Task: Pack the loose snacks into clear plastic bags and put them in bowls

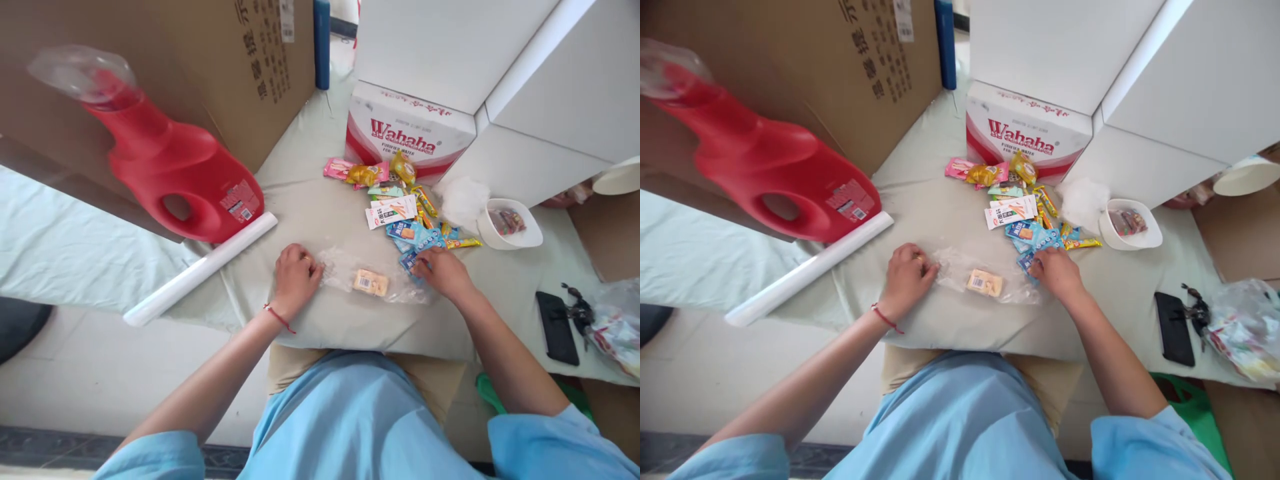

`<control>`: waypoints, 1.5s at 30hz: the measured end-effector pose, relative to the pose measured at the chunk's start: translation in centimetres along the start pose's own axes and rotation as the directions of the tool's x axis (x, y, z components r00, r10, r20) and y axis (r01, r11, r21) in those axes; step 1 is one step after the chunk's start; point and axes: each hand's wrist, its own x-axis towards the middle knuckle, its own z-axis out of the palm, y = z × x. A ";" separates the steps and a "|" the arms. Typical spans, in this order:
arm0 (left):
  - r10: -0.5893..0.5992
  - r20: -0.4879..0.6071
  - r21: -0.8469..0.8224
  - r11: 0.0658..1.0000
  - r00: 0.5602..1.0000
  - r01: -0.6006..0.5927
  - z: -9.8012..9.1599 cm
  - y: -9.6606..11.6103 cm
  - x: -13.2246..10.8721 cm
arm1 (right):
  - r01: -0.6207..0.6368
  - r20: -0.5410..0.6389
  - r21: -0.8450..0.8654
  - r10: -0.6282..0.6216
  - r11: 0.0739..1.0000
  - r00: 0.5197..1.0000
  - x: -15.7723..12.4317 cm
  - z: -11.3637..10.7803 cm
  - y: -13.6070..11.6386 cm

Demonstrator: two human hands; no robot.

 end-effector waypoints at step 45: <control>-0.031 0.203 -0.560 0.816 0.979 0.142 -1.6 10.2 -1.5 | 0.559 -0.079 0.318 -0.566 0.766 0.821 -4.5 5.1 -9.7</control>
